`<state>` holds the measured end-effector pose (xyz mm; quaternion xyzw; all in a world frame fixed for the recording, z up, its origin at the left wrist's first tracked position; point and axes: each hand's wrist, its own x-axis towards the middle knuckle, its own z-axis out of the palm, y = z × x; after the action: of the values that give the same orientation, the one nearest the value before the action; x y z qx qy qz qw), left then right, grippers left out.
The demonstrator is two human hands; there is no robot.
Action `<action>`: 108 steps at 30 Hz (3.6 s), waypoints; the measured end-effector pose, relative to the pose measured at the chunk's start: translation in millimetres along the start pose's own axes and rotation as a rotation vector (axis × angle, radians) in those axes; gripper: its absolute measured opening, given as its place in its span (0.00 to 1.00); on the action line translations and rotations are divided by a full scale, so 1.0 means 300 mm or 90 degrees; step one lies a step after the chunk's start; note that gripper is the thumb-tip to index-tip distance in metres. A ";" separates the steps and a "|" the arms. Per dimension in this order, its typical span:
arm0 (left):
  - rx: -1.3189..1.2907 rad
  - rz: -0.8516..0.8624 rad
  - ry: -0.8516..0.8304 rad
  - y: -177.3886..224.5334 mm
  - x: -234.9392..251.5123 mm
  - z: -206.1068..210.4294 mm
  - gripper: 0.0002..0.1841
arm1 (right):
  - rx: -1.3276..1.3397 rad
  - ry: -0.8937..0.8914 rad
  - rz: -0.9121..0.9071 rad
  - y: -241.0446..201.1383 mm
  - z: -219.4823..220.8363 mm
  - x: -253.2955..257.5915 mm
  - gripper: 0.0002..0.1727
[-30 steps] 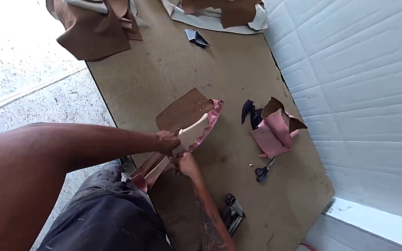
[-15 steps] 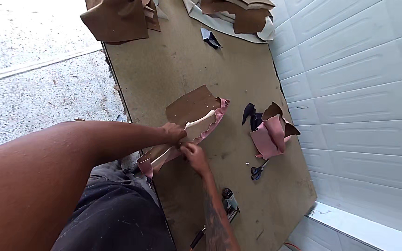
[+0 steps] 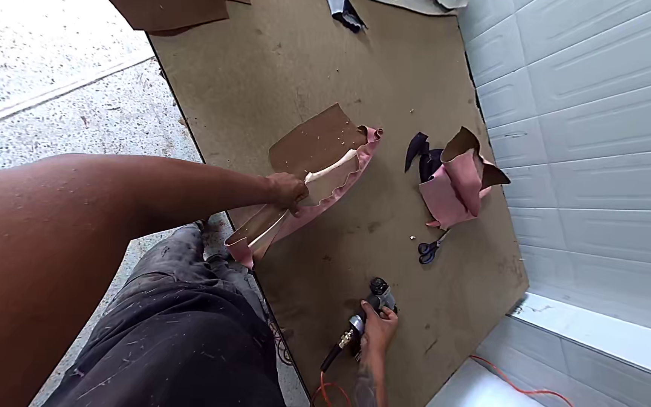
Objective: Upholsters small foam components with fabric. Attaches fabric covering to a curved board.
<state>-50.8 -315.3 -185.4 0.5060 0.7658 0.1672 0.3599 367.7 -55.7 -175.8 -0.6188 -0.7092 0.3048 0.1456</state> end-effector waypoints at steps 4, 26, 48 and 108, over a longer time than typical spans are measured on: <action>0.001 0.037 0.000 -0.027 0.009 -0.020 0.17 | 0.211 -0.139 0.151 -0.229 -0.026 -0.056 0.18; -0.066 0.078 0.004 -0.020 0.040 -0.026 0.16 | -0.214 -0.468 -0.532 -0.700 0.252 -0.147 0.15; -0.077 0.085 0.043 0.006 0.090 -0.046 0.13 | -0.222 -0.467 -0.513 -0.566 0.170 -0.295 0.21; 0.086 0.036 0.205 -0.195 -0.263 0.108 0.28 | 0.003 -0.346 0.069 -0.497 0.117 -0.492 0.17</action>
<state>-47.9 -414.6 -213.7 0.5174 0.8083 0.2041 0.1930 257.8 -214.5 -86.3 -0.5513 -0.6872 0.4686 -0.0650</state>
